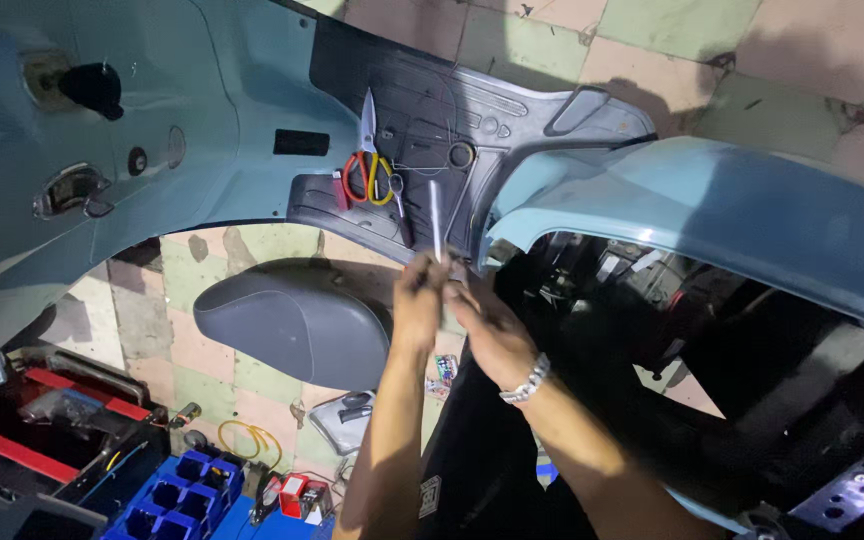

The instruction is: The person repairs the internal components of a scooter by using a socket wrench to tighten bolts on a battery and manipulating electrical wires and connectors inside the under-seat compartment.

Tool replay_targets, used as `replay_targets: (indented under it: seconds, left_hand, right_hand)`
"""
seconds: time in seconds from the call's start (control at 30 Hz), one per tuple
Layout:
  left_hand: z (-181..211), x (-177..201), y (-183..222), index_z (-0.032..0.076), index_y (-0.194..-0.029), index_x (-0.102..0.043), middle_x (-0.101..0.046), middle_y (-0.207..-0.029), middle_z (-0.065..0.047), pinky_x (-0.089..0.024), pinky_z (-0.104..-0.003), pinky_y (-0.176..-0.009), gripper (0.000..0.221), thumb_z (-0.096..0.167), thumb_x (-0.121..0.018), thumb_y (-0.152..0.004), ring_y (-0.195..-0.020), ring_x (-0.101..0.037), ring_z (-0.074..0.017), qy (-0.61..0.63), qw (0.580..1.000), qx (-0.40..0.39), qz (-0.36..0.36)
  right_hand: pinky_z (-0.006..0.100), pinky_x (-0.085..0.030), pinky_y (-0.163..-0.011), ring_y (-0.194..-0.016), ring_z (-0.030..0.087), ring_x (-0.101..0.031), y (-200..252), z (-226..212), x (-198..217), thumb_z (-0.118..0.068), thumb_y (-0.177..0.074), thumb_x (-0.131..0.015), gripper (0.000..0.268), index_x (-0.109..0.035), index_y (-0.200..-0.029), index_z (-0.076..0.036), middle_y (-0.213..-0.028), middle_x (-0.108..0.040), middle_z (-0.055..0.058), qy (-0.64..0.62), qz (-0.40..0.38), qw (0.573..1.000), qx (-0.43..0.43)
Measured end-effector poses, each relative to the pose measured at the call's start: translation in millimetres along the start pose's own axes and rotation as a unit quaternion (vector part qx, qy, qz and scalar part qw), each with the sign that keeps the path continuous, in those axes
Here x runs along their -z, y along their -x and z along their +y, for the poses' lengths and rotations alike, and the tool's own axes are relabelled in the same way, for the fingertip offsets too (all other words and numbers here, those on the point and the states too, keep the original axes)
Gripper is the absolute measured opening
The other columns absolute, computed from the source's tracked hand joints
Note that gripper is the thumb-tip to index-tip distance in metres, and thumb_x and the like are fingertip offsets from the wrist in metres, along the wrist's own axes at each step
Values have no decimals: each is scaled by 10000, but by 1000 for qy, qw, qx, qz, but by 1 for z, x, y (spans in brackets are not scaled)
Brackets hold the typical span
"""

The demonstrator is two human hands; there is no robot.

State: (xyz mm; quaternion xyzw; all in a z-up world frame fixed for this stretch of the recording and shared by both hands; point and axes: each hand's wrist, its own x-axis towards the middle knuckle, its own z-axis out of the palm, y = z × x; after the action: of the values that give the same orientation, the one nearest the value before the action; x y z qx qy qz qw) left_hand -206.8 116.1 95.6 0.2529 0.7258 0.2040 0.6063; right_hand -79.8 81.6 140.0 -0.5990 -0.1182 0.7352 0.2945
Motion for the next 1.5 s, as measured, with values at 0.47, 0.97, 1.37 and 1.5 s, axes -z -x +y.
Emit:
replay_targets:
  seconds: [0.47,0.97,1.37,1.5]
  left_hand:
    - [-124,21,-248,-18,-1180,-655,-704,-1025,-105,-538,-367,-846,345,184,-735,-913,-921,-654,-212,-167,927,-330,62]
    - [17,-153,223,14,-1114,-693,-733,-1037,-25,-522,-233,-907,116,63,-640,-1024,-972,-666,-86,-113,945,-266,-156]
    - [-63,-270,362,-18,-1076,-695,-681,-941,-40,-517,-266,-776,94,58,-655,-1038,-863,-614,-100,-98,931,-221,-274]
    - [-52,-318,347,27,-1091,-722,-736,-913,-28,-531,-249,-742,135,77,-673,-976,-828,-646,-78,-195,912,-278,-229]
  right_hand:
    - [242,-575,-889,-1040,84,-706,37,49,41,-135,-929,-684,354,-613,-1259,-27,-1140,-756,35,-90,-14,996,18]
    - [385,-584,-738,-862,262,-727,328,97,292,-86,-968,-665,268,-632,-1233,-62,-1090,-729,157,230,545,794,139]
    - [517,-551,-833,-914,433,-700,314,124,405,-290,-820,-789,368,-725,-1137,-114,-943,-735,205,376,379,843,75]
    - [496,-559,-756,-866,398,-711,319,130,426,-249,-850,-784,198,-770,-941,-73,-916,-755,194,346,359,844,195]
